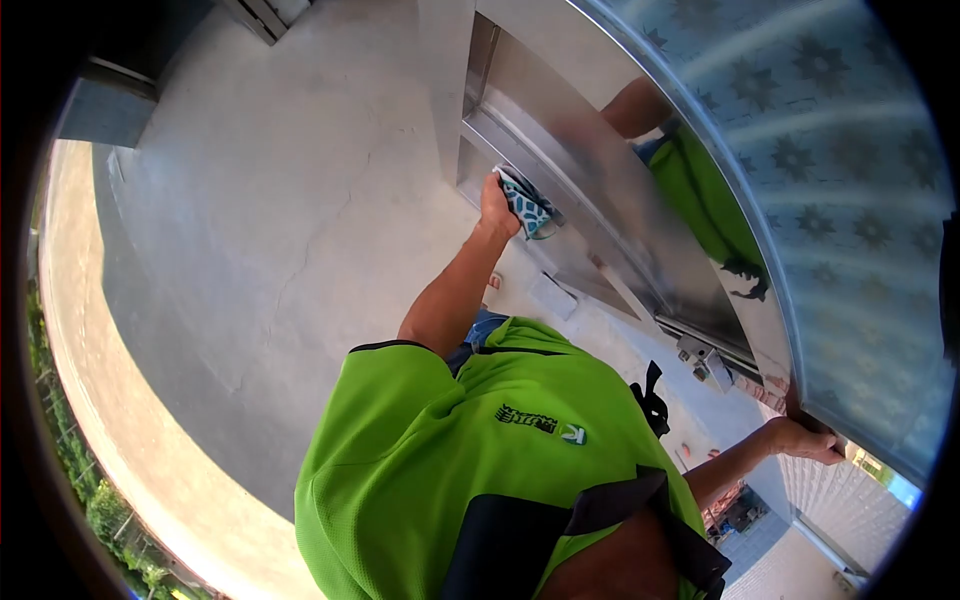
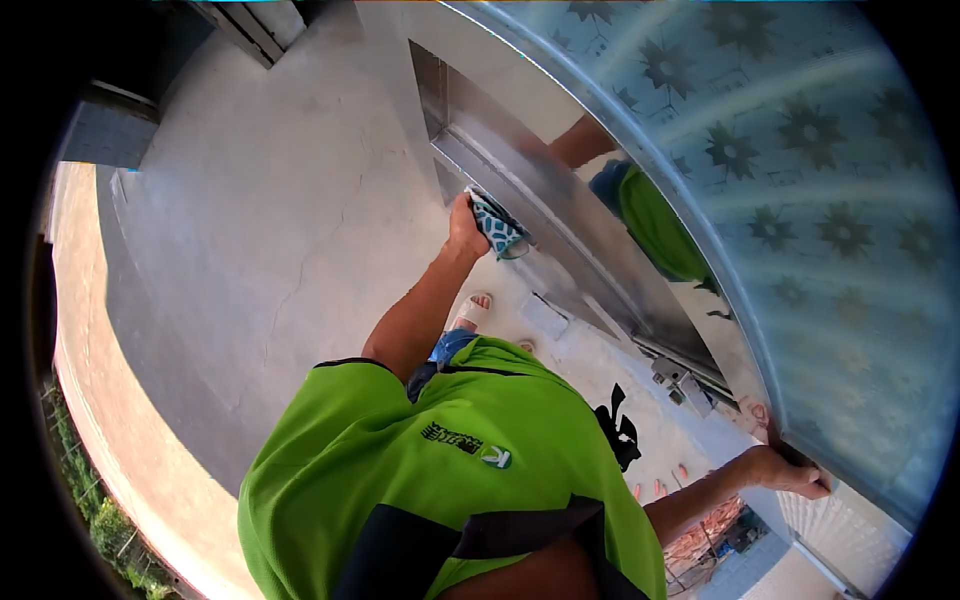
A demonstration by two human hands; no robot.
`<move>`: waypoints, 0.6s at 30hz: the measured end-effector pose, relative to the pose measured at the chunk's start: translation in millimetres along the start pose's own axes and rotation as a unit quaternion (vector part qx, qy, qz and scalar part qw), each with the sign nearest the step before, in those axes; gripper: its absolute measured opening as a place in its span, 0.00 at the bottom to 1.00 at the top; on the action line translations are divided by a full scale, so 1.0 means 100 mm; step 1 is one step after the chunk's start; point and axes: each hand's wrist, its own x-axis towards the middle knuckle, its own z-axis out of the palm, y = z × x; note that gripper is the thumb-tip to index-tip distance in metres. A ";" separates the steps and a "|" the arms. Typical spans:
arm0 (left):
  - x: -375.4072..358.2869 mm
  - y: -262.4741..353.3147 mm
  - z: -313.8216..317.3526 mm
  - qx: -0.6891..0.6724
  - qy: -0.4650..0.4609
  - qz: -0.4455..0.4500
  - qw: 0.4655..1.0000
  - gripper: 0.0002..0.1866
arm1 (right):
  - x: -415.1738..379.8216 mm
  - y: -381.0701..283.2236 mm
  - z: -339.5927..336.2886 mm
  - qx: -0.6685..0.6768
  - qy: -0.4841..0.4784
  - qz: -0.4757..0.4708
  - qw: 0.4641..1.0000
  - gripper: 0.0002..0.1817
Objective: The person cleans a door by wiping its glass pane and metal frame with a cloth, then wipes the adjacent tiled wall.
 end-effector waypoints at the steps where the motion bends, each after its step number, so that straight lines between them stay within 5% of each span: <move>1: -0.16 -0.18 0.04 0.020 0.011 -0.029 0.999 0.22 | -0.01 -0.05 0.02 0.004 0.006 0.012 1.000 0.31; 4: -0.46 -0.63 0.08 0.055 0.053 -0.064 0.995 0.25 | 0.01 -0.03 -0.02 -0.012 -0.001 -0.027 1.000 0.29; 8: -0.52 -0.34 0.17 0.046 0.019 -0.100 0.994 0.23 | 0.06 0.07 -0.09 -0.001 -0.023 -0.024 0.999 0.30; 15: -0.16 0.43 0.28 -0.020 0.107 0.146 0.983 0.17 | -0.06 -0.17 0.08 0.000 -0.012 -0.001 1.000 0.38; 17: 0.14 0.50 0.09 0.144 0.077 0.317 0.934 0.20 | -0.07 -0.17 0.07 -0.003 -0.003 0.001 1.000 0.38; 18: 0.05 0.47 0.22 0.143 0.076 0.319 0.934 0.20 | -0.06 -0.17 0.06 -0.019 -0.005 0.005 1.000 0.39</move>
